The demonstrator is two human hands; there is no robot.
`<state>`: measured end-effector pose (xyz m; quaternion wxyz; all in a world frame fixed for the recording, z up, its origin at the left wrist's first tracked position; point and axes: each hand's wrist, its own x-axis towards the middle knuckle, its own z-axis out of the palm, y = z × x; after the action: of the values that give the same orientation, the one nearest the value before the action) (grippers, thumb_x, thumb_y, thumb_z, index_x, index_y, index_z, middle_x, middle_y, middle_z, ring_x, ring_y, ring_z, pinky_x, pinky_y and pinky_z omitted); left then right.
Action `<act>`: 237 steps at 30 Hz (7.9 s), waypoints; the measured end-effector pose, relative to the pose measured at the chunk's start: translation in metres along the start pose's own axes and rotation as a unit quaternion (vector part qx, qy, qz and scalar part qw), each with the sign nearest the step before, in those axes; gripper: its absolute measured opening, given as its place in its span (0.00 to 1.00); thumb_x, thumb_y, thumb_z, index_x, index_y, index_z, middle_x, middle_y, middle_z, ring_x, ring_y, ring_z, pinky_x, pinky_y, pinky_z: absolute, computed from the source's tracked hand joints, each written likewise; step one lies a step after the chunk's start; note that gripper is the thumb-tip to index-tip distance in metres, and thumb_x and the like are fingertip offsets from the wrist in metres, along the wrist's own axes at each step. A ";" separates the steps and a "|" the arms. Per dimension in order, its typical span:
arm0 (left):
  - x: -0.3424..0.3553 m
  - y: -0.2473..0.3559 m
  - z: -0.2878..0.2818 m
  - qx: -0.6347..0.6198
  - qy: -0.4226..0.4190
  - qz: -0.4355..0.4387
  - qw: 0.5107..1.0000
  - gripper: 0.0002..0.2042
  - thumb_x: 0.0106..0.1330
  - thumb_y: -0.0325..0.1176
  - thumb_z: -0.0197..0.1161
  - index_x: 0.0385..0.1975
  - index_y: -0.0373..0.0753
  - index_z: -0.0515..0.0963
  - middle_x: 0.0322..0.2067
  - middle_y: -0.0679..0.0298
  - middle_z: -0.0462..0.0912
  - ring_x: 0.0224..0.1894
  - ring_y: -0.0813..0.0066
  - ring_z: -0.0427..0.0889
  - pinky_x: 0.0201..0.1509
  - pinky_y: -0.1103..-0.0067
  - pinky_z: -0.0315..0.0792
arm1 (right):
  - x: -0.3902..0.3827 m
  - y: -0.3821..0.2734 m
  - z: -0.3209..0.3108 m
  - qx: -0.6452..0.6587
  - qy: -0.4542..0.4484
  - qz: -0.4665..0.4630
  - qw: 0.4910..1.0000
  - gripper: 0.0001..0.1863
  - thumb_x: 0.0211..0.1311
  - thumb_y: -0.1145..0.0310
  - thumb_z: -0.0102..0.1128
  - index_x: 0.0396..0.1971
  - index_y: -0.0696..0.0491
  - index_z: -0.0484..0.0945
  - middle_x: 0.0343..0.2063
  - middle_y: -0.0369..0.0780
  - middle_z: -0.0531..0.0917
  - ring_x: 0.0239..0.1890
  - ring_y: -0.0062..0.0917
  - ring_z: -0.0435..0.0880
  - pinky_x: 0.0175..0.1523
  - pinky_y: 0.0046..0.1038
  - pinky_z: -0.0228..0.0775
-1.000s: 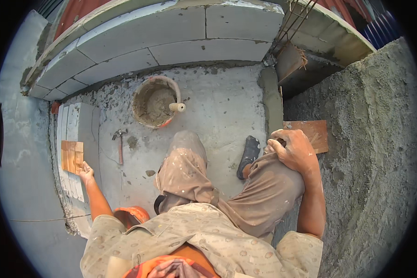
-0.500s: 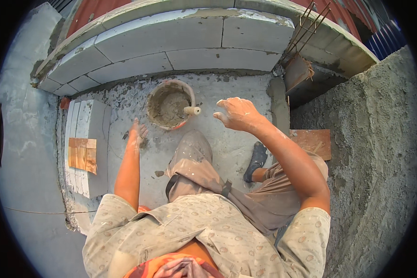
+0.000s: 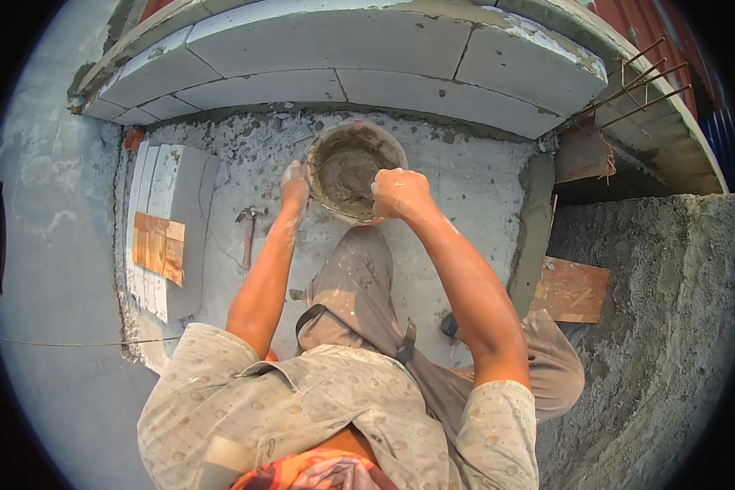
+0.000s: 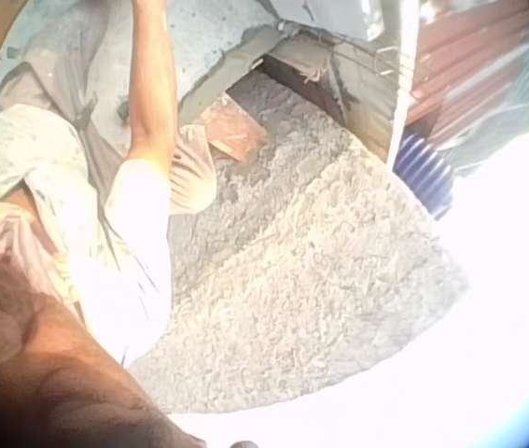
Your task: The person is laying light-colored bricks on a wall using mortar, a trowel, and a hammer for adjustment.
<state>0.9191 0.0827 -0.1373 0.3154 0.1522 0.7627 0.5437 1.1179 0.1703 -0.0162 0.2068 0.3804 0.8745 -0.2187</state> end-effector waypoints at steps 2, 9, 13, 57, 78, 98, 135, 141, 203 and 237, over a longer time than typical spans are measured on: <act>-0.001 -0.003 -0.002 0.005 -0.004 0.039 0.999 0.17 0.74 0.41 0.46 0.40 0.32 0.75 0.30 0.69 0.76 0.32 0.83 0.71 0.36 0.83 0.68 | -0.017 -0.006 -0.025 -0.049 0.014 -0.005 0.999 0.09 0.45 0.69 0.62 0.29 0.51 0.85 0.31 0.42 0.85 0.38 0.35 0.85 0.38 0.34 0.77; -0.011 -0.005 0.005 -0.030 -0.143 0.088 0.985 0.16 0.73 0.43 0.49 0.46 0.37 0.77 0.32 0.73 0.76 0.33 0.86 0.71 0.38 0.86 0.66 | -0.037 0.016 0.020 0.003 0.068 0.035 0.997 0.08 0.44 0.71 0.62 0.28 0.51 0.83 0.28 0.43 0.85 0.36 0.38 0.84 0.40 0.36 0.75; -0.004 -0.006 -0.005 -0.115 -0.213 0.024 0.970 0.23 0.72 0.49 0.48 0.54 0.37 0.75 0.44 0.70 0.79 0.44 0.84 0.73 0.49 0.85 0.67 | -0.080 0.028 0.010 0.048 0.191 0.032 0.980 0.07 0.46 0.74 0.61 0.28 0.53 0.81 0.29 0.45 0.84 0.34 0.39 0.84 0.38 0.38 0.74; -0.020 0.015 0.024 -0.111 -0.314 0.034 0.942 0.23 0.74 0.47 0.45 0.57 0.34 0.70 0.53 0.65 0.75 0.53 0.78 0.72 0.57 0.81 0.64 | -0.110 0.035 0.090 0.776 -0.073 0.107 0.618 0.19 0.57 0.72 0.59 0.49 0.62 0.75 0.20 0.37 0.75 0.13 0.15 0.70 0.16 0.20 0.63; 0.080 -0.010 0.011 -0.089 -0.263 -0.028 0.960 0.26 0.72 0.48 0.49 0.57 0.29 0.69 0.55 0.58 0.74 0.55 0.72 0.72 0.60 0.78 0.63 | -0.127 0.158 0.270 0.073 0.176 0.136 0.972 0.31 0.55 0.74 0.48 0.62 0.36 0.65 0.39 0.47 0.75 0.44 0.44 0.78 0.46 0.42 0.72; 0.015 0.041 0.068 0.156 -0.300 0.100 0.936 0.22 0.69 0.48 0.47 0.49 0.37 0.77 0.47 0.56 0.80 0.50 0.64 0.76 0.56 0.73 0.65 | -0.089 0.039 0.073 0.263 -0.162 0.155 0.938 0.16 0.59 0.64 0.56 0.44 0.58 0.75 0.22 0.45 0.79 0.20 0.34 0.80 0.26 0.35 0.72; 0.016 0.047 0.037 -0.096 -0.311 -0.026 0.945 0.21 0.72 0.44 0.50 0.54 0.32 0.72 0.51 0.63 0.76 0.51 0.77 0.73 0.57 0.80 0.64 | -0.063 0.306 0.141 0.312 0.397 0.415 0.757 0.26 0.53 0.63 0.60 0.52 0.57 0.74 0.41 0.53 0.82 0.46 0.47 0.80 0.51 0.38 0.71; 0.012 0.043 0.033 -0.111 -0.299 -0.020 0.948 0.20 0.73 0.44 0.48 0.54 0.34 0.72 0.50 0.63 0.77 0.51 0.75 0.75 0.57 0.78 0.67 | -0.081 0.302 0.170 0.305 0.406 0.412 0.757 0.27 0.52 0.63 0.62 0.52 0.57 0.73 0.40 0.53 0.82 0.45 0.47 0.81 0.50 0.37 0.72; 0.011 0.043 0.049 -0.041 -0.309 0.039 0.949 0.21 0.71 0.45 0.50 0.50 0.32 0.75 0.45 0.63 0.78 0.47 0.76 0.74 0.53 0.80 0.66 | -0.203 0.222 0.219 0.258 0.283 0.483 0.787 0.27 0.51 0.61 0.62 0.51 0.58 0.75 0.41 0.55 0.81 0.46 0.48 0.80 0.50 0.39 0.70; 0.005 0.039 0.060 -0.019 -0.356 0.040 0.933 0.18 0.71 0.44 0.52 0.48 0.35 0.76 0.37 0.72 0.76 0.39 0.83 0.70 0.46 0.85 0.65 | -0.174 0.094 0.151 0.854 -0.045 0.035 0.517 0.32 0.51 0.64 0.67 0.56 0.61 0.70 0.22 0.39 0.76 0.13 0.17 0.72 0.16 0.18 0.64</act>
<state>0.9497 0.1438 -0.1157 0.5474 0.3598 0.5832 0.4804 1.3274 0.0470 -0.0694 -0.1705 0.3943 0.2426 -0.8698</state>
